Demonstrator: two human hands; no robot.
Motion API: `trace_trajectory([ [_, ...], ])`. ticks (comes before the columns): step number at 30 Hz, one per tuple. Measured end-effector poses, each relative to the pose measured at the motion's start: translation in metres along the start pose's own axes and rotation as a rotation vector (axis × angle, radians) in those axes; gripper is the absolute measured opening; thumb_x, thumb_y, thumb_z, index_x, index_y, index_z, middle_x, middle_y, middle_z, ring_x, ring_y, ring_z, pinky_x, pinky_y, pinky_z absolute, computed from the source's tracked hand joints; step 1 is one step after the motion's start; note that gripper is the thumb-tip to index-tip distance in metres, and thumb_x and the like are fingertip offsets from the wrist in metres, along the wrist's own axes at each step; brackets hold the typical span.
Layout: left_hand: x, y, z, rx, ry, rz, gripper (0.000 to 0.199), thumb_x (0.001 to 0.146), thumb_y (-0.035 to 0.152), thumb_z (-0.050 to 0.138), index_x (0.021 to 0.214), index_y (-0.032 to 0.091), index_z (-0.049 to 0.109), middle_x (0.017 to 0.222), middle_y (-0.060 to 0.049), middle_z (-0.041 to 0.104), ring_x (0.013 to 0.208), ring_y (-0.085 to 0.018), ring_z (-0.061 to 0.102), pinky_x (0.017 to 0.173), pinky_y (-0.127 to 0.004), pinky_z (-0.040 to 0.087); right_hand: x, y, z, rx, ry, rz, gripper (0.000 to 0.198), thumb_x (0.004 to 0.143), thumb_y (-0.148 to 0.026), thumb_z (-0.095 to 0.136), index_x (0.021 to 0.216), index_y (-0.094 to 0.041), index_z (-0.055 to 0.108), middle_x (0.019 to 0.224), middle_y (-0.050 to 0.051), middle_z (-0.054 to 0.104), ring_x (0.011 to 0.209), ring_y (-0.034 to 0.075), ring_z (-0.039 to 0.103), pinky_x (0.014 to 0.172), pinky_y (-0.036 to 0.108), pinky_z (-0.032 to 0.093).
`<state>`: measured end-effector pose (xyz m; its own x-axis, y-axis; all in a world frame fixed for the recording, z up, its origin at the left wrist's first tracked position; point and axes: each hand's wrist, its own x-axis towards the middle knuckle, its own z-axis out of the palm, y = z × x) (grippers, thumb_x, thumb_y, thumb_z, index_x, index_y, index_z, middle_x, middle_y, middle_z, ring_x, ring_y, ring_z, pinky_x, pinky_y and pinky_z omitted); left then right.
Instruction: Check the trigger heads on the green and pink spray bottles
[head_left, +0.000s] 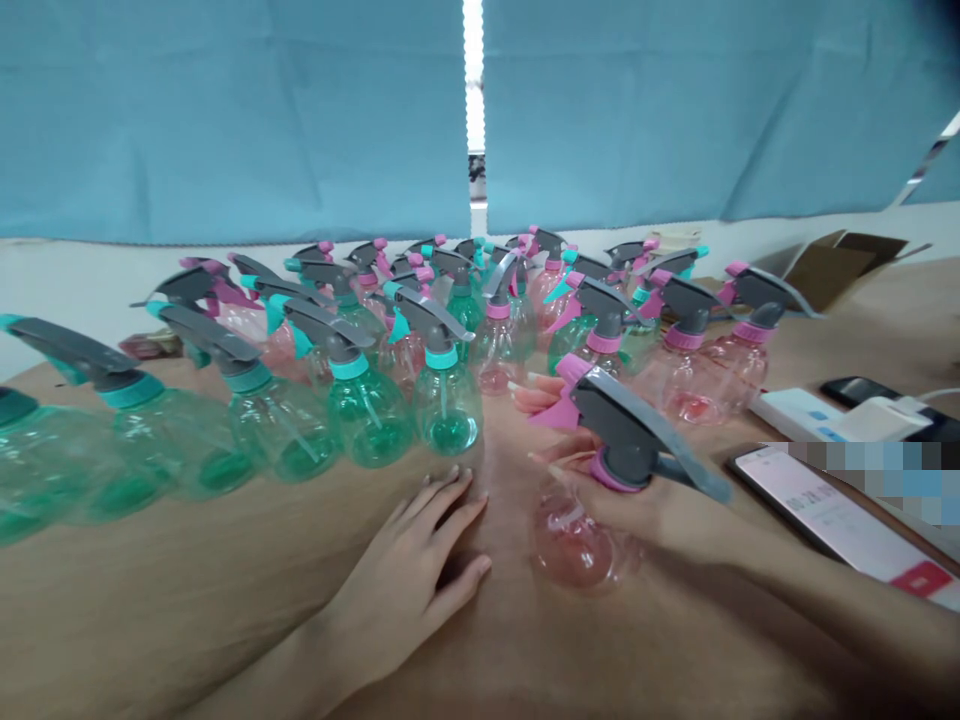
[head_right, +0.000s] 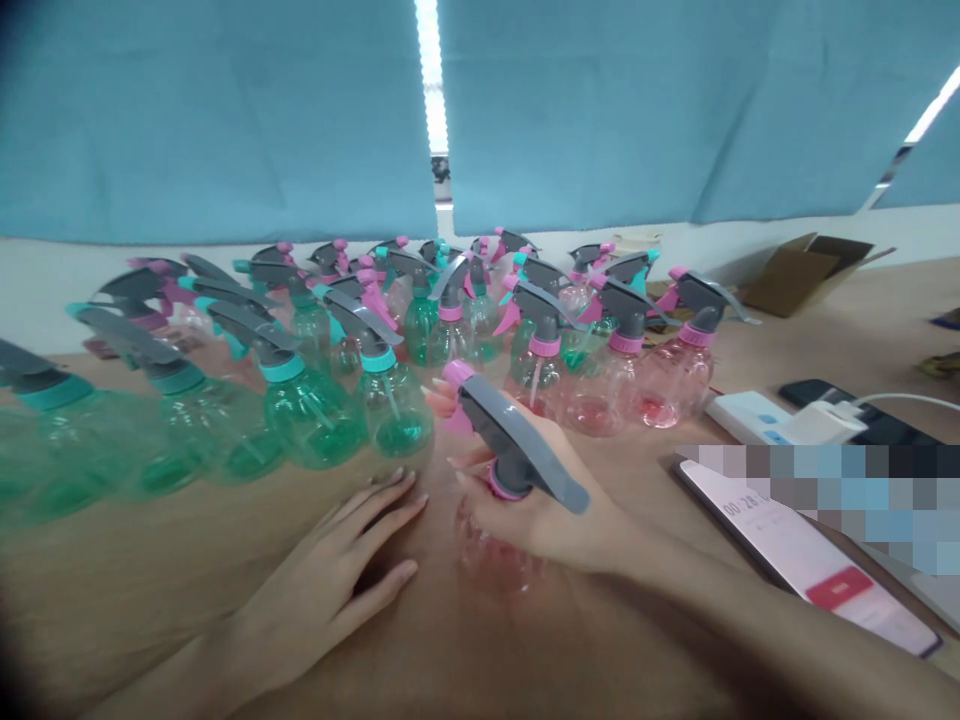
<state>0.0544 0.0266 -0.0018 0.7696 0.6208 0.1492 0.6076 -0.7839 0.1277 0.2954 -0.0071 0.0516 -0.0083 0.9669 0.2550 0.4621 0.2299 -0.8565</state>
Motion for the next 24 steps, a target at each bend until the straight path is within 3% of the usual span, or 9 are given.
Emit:
trace_trajectory([
  [7,0.0,0.0,0.0,-0.005,-0.005,0.003,0.046,0.095,0.04,0.048,0.137,0.022,0.043,0.144,-0.008,0.041,0.131,-0.028,0.038,0.104,-0.047,0.034,0.003,-0.013,0.001,0.095,-0.026,0.023,0.021,0.067,-0.025,0.061,0.087,-0.025,0.056,0.089,0.006,0.073,0.083,0.025,0.071,0.073,0.034,0.06],
  [14,0.0,0.0,-0.001,-0.006,0.008,0.005,0.045,0.095,0.04,0.047,0.136,0.021,0.044,0.144,-0.008,0.041,0.131,-0.027,0.037,0.105,-0.045,0.034,-0.002,0.003,-0.006,0.019,-0.117,-0.027,0.022,0.077,-0.022,0.059,0.097,-0.029,0.063,0.099,0.001,0.071,0.09,0.022,0.069,0.077,0.034,0.058],
  [18,0.0,0.001,-0.002,-0.002,-0.007,0.001,0.045,0.095,0.039,0.047,0.136,0.02,0.044,0.144,-0.008,0.041,0.131,-0.027,0.037,0.104,-0.046,0.035,-0.002,-0.001,-0.011,-0.111,-0.102,-0.043,0.029,0.074,-0.018,0.059,0.099,-0.031,0.064,0.078,-0.002,0.07,0.074,0.02,0.068,0.068,0.034,0.058],
  [21,0.0,0.001,-0.002,0.0,-0.009,0.001,0.046,0.095,0.039,0.047,0.136,0.02,0.043,0.144,-0.008,0.041,0.131,-0.027,0.037,0.104,-0.046,0.035,-0.003,-0.004,-0.012,-0.177,-0.049,-0.055,0.023,0.071,-0.018,0.06,0.091,-0.03,0.066,0.059,-0.004,0.062,0.059,0.018,0.064,0.06,0.033,0.056],
  [24,0.0,0.0,-0.002,-0.003,-0.004,0.0,0.045,0.095,0.04,0.047,0.136,0.021,0.043,0.145,-0.008,0.041,0.131,-0.027,0.037,0.104,-0.046,0.035,-0.004,-0.005,-0.012,-0.2,-0.045,-0.064,0.018,0.071,-0.02,0.059,0.085,-0.03,0.065,0.054,-0.005,0.059,0.049,0.015,0.058,0.048,0.029,0.051],
])
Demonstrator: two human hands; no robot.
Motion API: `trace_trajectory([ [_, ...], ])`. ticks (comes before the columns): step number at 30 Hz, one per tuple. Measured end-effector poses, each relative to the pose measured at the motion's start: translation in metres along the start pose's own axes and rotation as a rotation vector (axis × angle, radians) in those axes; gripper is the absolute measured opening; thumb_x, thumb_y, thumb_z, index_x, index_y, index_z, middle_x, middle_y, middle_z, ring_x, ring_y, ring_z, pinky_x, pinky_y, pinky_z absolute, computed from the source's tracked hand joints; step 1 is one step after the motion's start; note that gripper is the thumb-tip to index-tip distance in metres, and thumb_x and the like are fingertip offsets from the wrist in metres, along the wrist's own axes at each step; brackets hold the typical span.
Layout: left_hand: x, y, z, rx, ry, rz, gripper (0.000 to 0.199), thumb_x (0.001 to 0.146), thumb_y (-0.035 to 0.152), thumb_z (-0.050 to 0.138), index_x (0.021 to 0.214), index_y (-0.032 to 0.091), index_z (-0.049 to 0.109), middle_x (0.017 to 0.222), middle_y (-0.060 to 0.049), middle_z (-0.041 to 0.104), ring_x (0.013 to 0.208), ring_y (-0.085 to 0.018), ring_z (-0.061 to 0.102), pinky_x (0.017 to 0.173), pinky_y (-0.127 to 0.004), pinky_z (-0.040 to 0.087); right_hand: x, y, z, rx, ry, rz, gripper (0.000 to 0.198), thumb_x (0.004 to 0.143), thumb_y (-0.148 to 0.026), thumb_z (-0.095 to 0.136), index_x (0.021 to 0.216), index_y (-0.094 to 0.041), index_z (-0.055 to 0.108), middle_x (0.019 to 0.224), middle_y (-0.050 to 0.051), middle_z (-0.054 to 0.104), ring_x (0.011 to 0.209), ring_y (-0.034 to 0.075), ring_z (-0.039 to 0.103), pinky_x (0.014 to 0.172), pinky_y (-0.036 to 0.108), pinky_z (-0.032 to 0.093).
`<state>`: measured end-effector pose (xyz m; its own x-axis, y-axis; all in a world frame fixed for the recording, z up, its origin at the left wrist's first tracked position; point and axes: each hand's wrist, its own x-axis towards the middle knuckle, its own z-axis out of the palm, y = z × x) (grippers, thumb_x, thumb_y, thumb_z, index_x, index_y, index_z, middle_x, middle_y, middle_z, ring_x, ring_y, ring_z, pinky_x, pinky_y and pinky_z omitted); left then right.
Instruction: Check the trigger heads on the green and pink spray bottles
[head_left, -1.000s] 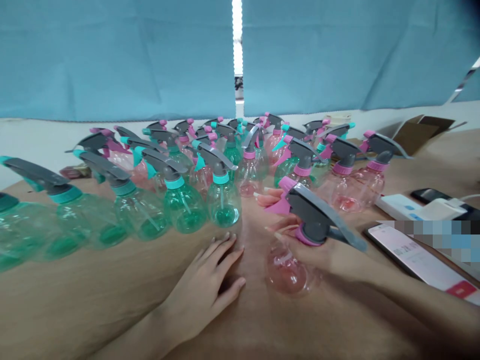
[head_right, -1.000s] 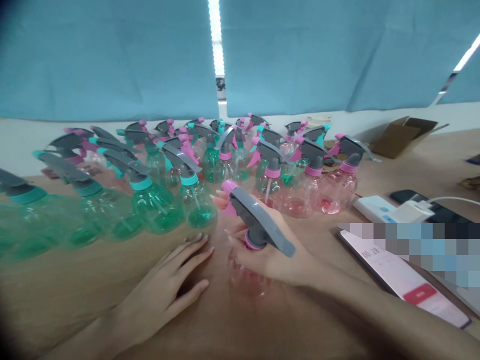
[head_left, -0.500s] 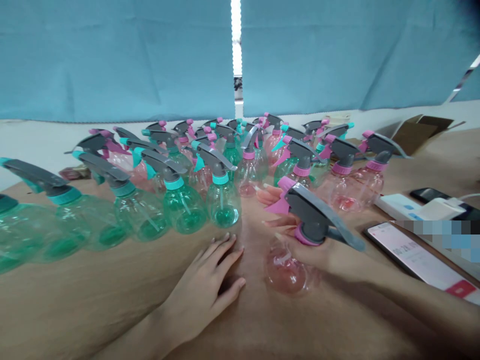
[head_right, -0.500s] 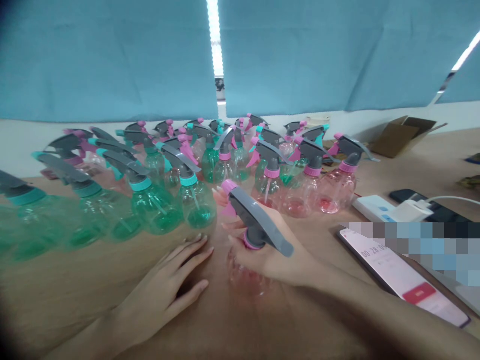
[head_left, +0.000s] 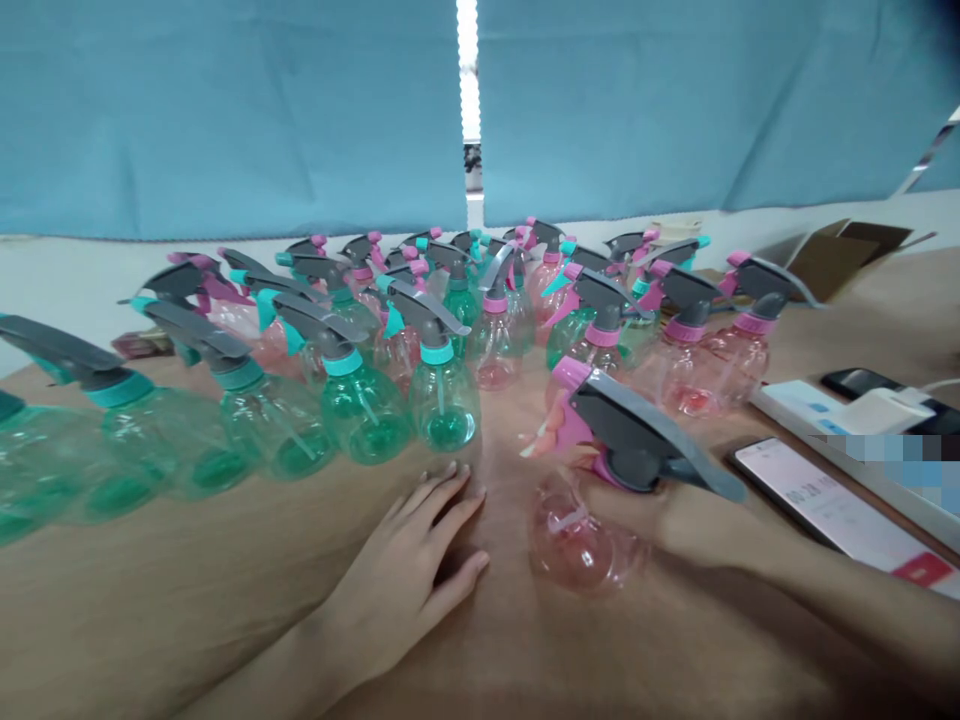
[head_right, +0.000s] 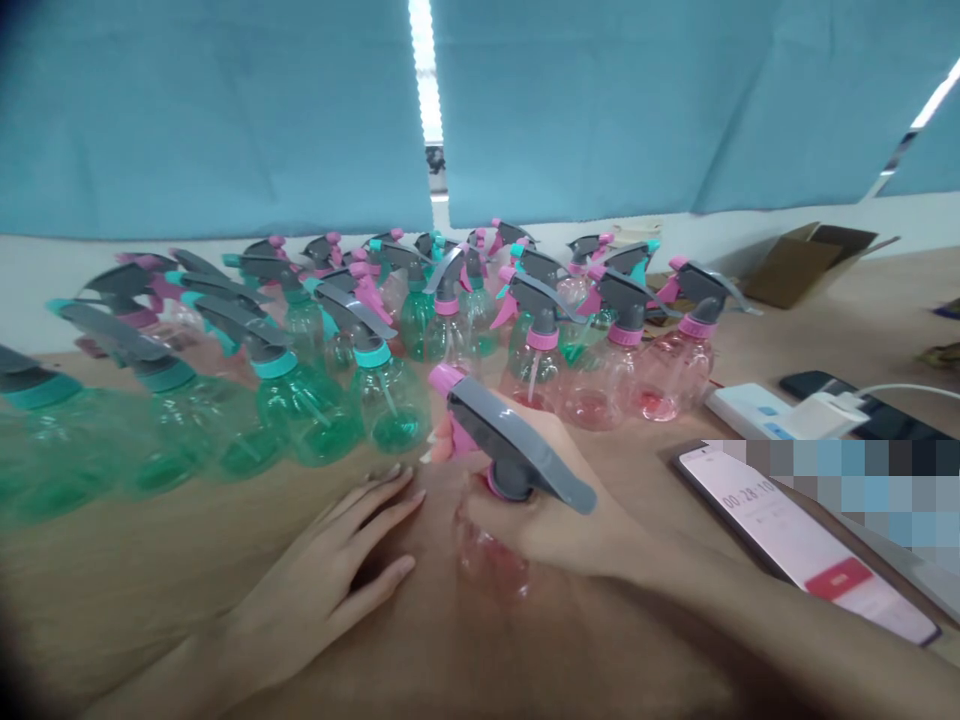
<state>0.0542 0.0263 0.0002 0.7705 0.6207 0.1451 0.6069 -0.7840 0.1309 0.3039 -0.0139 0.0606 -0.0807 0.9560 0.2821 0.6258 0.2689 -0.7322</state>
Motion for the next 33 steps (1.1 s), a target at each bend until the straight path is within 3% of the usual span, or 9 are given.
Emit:
trace_trajectory([
  [4,0.0,0.0,0.0,-0.011,-0.003,0.003,0.046,0.095,0.04,0.047,0.136,0.02,0.043,0.145,-0.009,0.04,0.132,-0.027,0.036,0.105,-0.046,0.035,-0.002,-0.006,-0.002,0.006,-0.029,-0.025,0.024,0.069,-0.018,0.058,0.088,-0.03,0.065,0.049,-0.007,0.053,0.039,0.011,0.047,0.038,0.025,0.042],
  [15,0.001,0.0,0.002,-0.014,0.022,0.003,0.045,0.094,0.04,0.048,0.135,0.021,0.045,0.143,-0.008,0.042,0.13,-0.028,0.039,0.105,-0.046,0.034,0.003,-0.01,0.001,0.042,0.009,0.059,0.012,0.068,-0.022,0.057,0.078,-0.027,0.061,0.051,-0.004,0.048,0.049,0.015,0.053,0.042,0.026,0.044],
  [21,0.001,-0.001,0.001,-0.003,0.01,0.007,0.045,0.095,0.039,0.047,0.136,0.02,0.043,0.144,-0.009,0.041,0.132,-0.027,0.037,0.105,-0.045,0.034,0.007,-0.019,0.002,0.151,-0.005,0.002,0.03,0.067,-0.018,0.053,0.094,-0.028,0.062,0.05,-0.005,0.042,0.044,0.014,0.047,0.04,0.025,0.04],
  [27,0.0,-0.001,0.001,-0.018,0.034,0.014,0.045,0.095,0.04,0.047,0.137,0.022,0.042,0.143,-0.008,0.042,0.131,-0.027,0.038,0.105,-0.045,0.034,0.007,-0.017,0.002,0.16,-0.038,-0.002,0.051,0.066,-0.014,0.049,0.113,-0.032,0.059,0.058,-0.004,0.052,0.053,0.016,0.054,0.046,0.026,0.045],
  [33,0.001,-0.003,0.003,0.001,0.041,0.027,0.046,0.096,0.04,0.046,0.137,0.022,0.041,0.144,-0.007,0.041,0.131,-0.027,0.038,0.105,-0.045,0.034,0.008,-0.018,0.003,0.169,-0.067,0.017,0.028,0.069,-0.018,0.048,0.089,-0.026,0.066,0.057,-0.003,0.053,0.053,0.015,0.055,0.047,0.027,0.048],
])
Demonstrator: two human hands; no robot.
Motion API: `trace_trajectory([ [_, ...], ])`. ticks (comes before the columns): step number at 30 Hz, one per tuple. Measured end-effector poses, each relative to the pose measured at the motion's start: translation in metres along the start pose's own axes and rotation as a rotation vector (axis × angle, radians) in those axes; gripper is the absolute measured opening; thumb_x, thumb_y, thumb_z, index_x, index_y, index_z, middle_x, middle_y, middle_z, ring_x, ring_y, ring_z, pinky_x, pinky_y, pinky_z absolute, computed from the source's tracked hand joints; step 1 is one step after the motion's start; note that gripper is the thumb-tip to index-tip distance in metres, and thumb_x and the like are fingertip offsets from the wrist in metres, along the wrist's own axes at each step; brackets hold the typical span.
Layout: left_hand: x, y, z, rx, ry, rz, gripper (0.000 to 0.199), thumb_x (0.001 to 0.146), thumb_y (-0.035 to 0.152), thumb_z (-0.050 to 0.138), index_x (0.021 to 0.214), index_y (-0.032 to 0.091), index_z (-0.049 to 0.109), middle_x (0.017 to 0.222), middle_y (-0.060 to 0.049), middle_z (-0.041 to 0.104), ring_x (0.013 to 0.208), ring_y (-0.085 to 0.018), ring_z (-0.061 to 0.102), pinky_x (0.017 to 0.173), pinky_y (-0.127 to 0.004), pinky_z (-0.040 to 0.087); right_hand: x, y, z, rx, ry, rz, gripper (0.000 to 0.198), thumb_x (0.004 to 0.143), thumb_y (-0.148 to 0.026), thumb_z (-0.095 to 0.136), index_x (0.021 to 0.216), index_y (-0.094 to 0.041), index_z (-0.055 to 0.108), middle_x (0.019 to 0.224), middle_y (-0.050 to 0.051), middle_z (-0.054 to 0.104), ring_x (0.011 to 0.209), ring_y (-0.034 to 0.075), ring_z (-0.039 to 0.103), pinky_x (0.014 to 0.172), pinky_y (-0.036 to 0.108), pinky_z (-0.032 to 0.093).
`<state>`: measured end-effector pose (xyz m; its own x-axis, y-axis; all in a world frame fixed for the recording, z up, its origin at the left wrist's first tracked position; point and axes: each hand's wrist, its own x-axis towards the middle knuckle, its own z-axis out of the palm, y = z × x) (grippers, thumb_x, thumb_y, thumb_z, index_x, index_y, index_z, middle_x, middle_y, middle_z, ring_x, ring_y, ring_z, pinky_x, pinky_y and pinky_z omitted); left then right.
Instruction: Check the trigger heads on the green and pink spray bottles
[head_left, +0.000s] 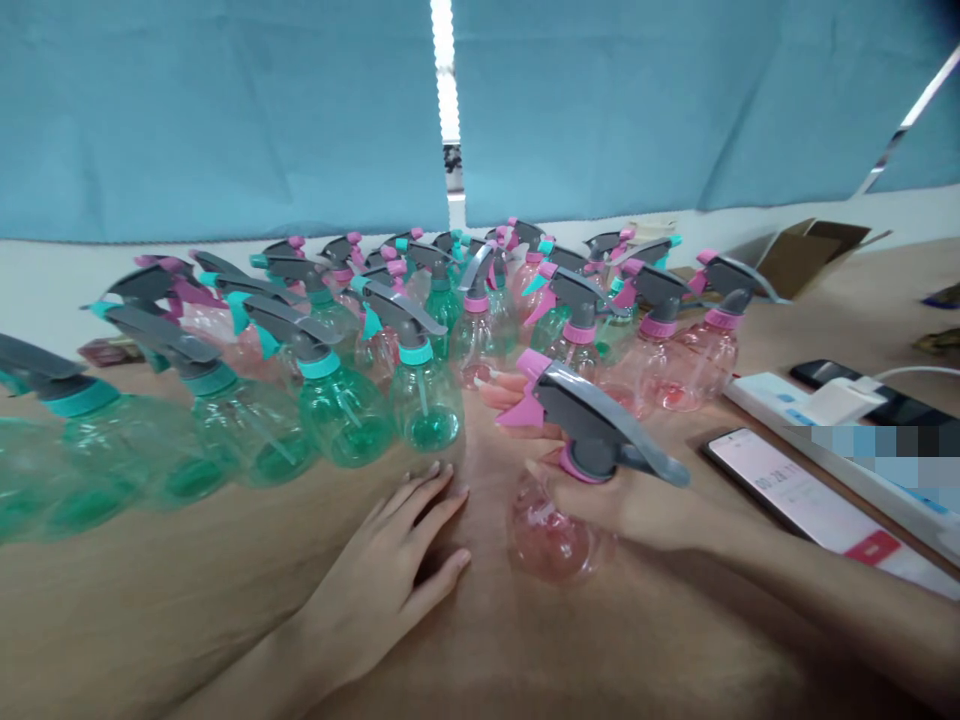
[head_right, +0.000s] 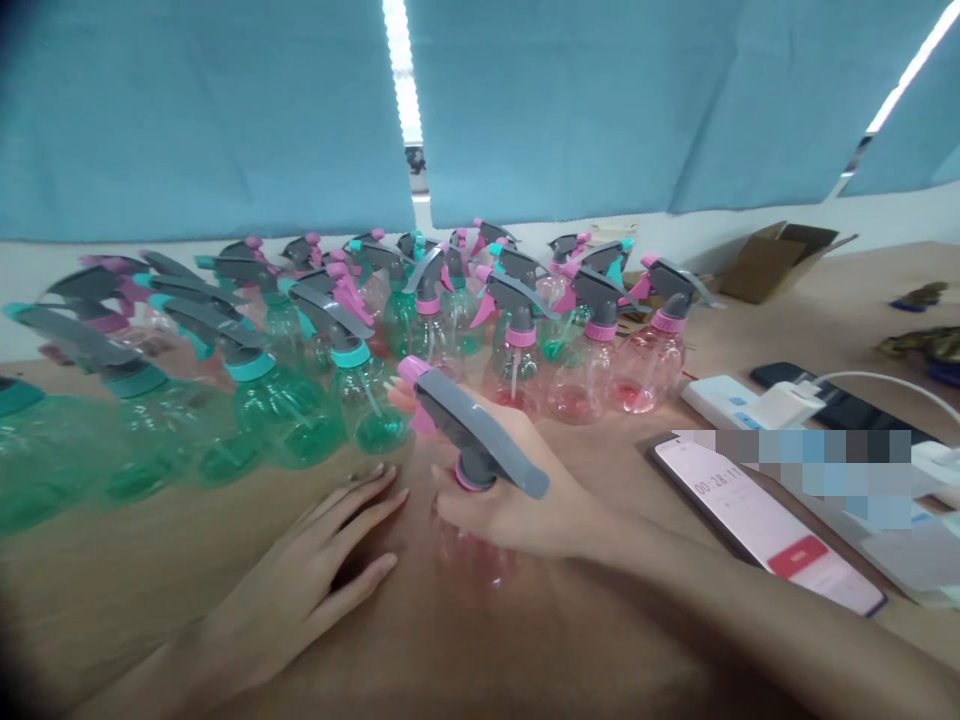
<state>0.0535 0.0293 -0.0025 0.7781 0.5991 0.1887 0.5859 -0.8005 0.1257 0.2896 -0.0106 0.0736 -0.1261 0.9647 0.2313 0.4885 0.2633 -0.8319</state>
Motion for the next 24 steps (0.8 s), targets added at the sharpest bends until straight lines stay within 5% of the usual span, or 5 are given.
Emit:
trace_trajectory([
  [8,0.0,0.0,0.0,0.006,-0.008,0.0,0.045,0.096,0.04,0.046,0.137,0.021,0.042,0.144,-0.008,0.041,0.13,-0.027,0.038,0.105,-0.044,0.034,-0.001,0.002,-0.001,0.012,-0.006,-0.009,0.047,0.068,-0.017,0.048,0.112,-0.028,0.06,0.059,-0.002,0.055,0.068,0.021,0.063,0.059,0.035,0.054],
  [16,0.0,-0.001,0.002,0.008,0.002,0.0,0.046,0.096,0.04,0.046,0.138,0.022,0.04,0.144,-0.007,0.04,0.131,-0.026,0.038,0.105,-0.044,0.034,0.001,-0.001,-0.001,0.089,-0.023,-0.015,0.015,0.067,-0.016,0.05,0.075,-0.025,0.058,0.061,-0.002,0.054,0.065,0.018,0.058,0.061,0.034,0.053],
  [24,0.0,-0.001,0.002,0.007,0.015,0.007,0.046,0.096,0.042,0.045,0.137,0.023,0.041,0.144,-0.007,0.041,0.13,-0.027,0.038,0.105,-0.045,0.034,0.003,0.008,0.001,0.21,-0.063,-0.082,0.015,0.067,-0.01,0.047,0.071,-0.023,0.054,0.077,-0.001,0.054,0.063,0.012,0.052,0.059,0.027,0.049],
])
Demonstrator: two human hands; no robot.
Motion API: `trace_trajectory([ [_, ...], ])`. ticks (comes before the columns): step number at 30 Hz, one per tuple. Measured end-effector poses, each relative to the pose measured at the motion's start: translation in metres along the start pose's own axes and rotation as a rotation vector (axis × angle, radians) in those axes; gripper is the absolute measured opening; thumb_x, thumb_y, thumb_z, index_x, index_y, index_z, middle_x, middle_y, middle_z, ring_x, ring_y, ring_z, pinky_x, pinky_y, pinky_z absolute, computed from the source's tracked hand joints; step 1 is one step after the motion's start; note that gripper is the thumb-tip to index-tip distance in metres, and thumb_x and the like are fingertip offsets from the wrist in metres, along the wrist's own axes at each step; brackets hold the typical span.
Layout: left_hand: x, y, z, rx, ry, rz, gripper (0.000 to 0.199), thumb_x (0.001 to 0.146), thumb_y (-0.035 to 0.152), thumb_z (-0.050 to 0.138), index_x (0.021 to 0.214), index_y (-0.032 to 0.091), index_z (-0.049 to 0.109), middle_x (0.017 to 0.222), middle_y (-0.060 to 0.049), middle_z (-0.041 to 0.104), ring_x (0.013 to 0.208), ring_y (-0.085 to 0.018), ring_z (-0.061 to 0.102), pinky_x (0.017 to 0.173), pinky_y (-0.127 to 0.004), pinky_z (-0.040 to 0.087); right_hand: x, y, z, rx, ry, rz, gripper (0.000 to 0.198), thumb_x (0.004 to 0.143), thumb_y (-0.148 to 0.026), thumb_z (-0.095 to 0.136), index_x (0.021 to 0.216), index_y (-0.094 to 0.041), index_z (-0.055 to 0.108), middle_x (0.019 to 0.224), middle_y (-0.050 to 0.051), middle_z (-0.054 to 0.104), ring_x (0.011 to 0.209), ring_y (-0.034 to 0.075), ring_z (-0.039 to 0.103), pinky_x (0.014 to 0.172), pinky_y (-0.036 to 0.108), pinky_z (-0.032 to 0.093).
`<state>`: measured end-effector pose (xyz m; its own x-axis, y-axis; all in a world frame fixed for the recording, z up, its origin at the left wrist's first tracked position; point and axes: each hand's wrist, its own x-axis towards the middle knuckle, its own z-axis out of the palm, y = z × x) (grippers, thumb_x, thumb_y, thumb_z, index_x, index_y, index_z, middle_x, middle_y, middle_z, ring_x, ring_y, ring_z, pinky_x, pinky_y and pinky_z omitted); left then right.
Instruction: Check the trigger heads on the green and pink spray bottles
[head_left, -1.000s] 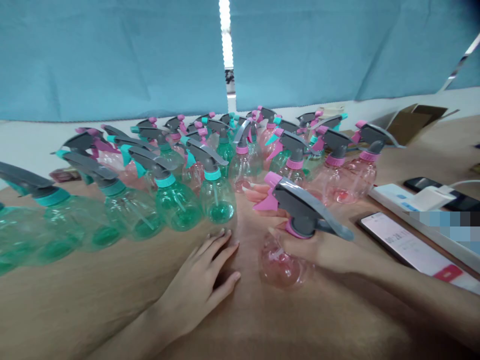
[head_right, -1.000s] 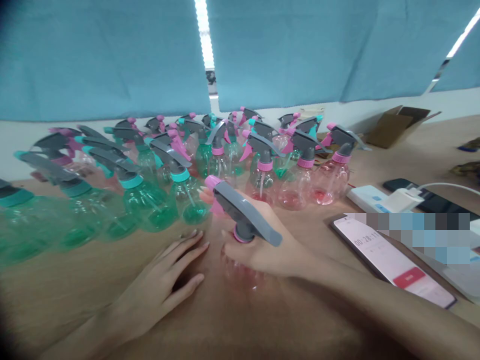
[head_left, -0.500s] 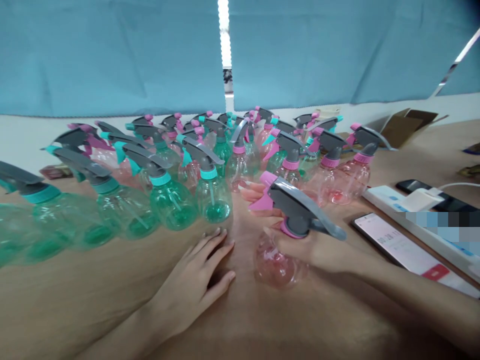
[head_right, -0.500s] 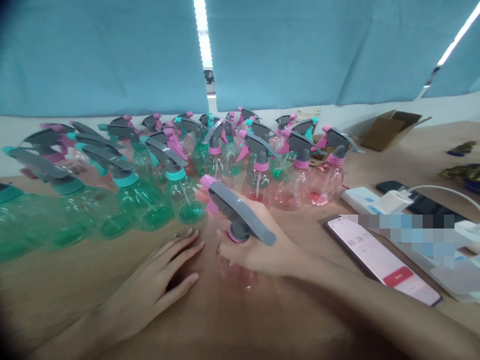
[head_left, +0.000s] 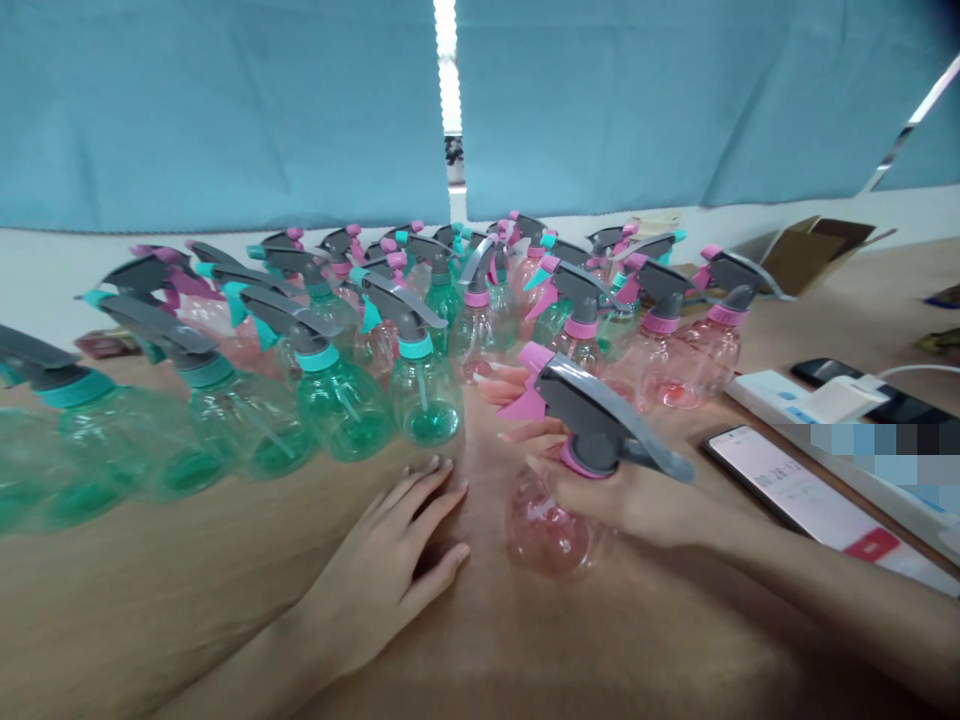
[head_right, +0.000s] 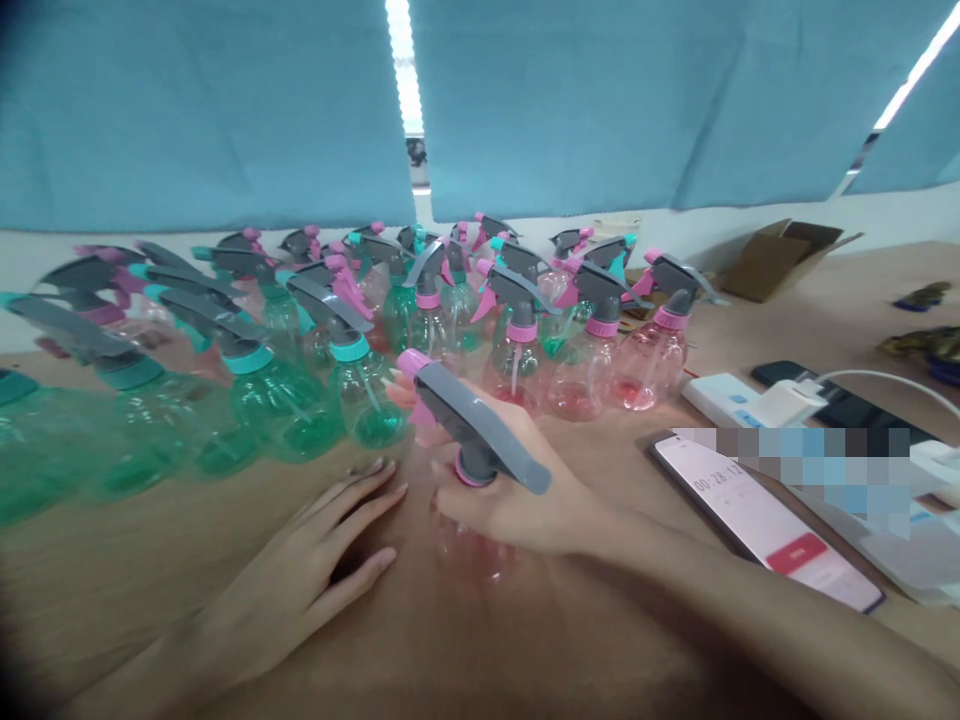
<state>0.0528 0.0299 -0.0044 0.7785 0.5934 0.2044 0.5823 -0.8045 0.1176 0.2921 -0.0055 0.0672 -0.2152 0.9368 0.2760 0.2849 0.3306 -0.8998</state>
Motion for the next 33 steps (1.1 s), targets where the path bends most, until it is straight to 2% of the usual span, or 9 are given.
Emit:
trace_trajectory([
  [10,0.001,0.0005,0.0,-0.003,-0.011,-0.004,0.045,0.096,0.041,0.045,0.137,0.022,0.042,0.144,-0.007,0.041,0.13,-0.026,0.039,0.104,-0.045,0.035,-0.0025,-0.0004,0.0004,-0.031,0.047,0.001,0.028,0.064,-0.012,0.048,0.087,-0.024,0.057,0.086,0.0,0.063,0.062,0.014,0.055,0.056,0.028,0.048],
  [13,0.0002,0.0001,0.0005,0.002,-0.02,-0.008,0.045,0.096,0.041,0.046,0.137,0.022,0.042,0.144,-0.008,0.04,0.13,-0.027,0.038,0.104,-0.046,0.036,-0.0036,-0.0017,0.0002,-0.059,0.051,0.023,0.041,0.064,-0.011,0.047,0.102,-0.025,0.058,0.078,-0.001,0.062,0.058,0.015,0.055,0.053,0.029,0.047],
  [15,-0.0003,0.0002,0.0004,0.007,-0.019,-0.008,0.046,0.096,0.041,0.046,0.137,0.021,0.042,0.144,-0.008,0.041,0.131,-0.027,0.038,0.104,-0.046,0.036,-0.0039,-0.0018,0.0002,-0.079,0.061,0.04,0.043,0.065,-0.011,0.047,0.105,-0.024,0.059,0.068,-0.002,0.058,0.057,0.016,0.056,0.052,0.029,0.047],
  [20,-0.0002,0.0014,-0.0009,0.009,-0.015,-0.003,0.046,0.096,0.041,0.046,0.137,0.023,0.041,0.144,-0.007,0.041,0.13,-0.027,0.039,0.104,-0.045,0.036,-0.0036,-0.0025,-0.0009,-0.101,0.107,0.04,0.031,0.064,-0.013,0.05,0.091,-0.025,0.06,0.065,-0.002,0.056,0.074,0.02,0.064,0.06,0.029,0.052],
  [24,0.0002,0.0014,-0.0009,0.018,-0.005,-0.009,0.046,0.095,0.041,0.047,0.137,0.023,0.043,0.143,-0.007,0.042,0.13,-0.027,0.039,0.104,-0.045,0.036,-0.0009,-0.0034,-0.0038,-0.127,0.192,0.146,0.02,0.062,-0.016,0.052,0.08,-0.024,0.056,0.064,0.0,0.057,0.081,0.023,0.066,0.063,0.031,0.053],
  [29,-0.0003,0.0011,-0.0003,0.02,-0.018,-0.013,0.045,0.095,0.042,0.046,0.135,0.021,0.045,0.144,-0.008,0.042,0.13,-0.027,0.038,0.104,-0.046,0.036,0.0035,-0.0022,-0.0069,-0.074,0.183,0.138,0.03,0.061,-0.014,0.052,0.09,-0.024,0.053,0.072,-0.002,0.06,0.075,0.018,0.065,0.065,0.028,0.052],
  [31,-0.0003,0.0013,-0.0004,0.019,-0.022,-0.015,0.045,0.095,0.042,0.046,0.135,0.021,0.045,0.144,-0.008,0.041,0.131,-0.028,0.038,0.104,-0.046,0.036,0.0041,-0.0032,-0.0073,-0.105,0.178,0.112,0.024,0.062,-0.013,0.051,0.084,-0.024,0.052,0.066,-0.005,0.056,0.063,0.013,0.059,0.056,0.024,0.048],
  [33,0.0,0.0014,-0.0009,0.014,-0.024,-0.017,0.045,0.095,0.041,0.047,0.135,0.021,0.045,0.144,-0.008,0.042,0.13,-0.028,0.038,0.104,-0.046,0.036,0.004,-0.0054,-0.0075,-0.163,0.178,0.114,0.015,0.062,-0.012,0.05,0.072,-0.023,0.048,0.057,-0.007,0.047,0.05,0.01,0.047,0.045,0.022,0.038],
])
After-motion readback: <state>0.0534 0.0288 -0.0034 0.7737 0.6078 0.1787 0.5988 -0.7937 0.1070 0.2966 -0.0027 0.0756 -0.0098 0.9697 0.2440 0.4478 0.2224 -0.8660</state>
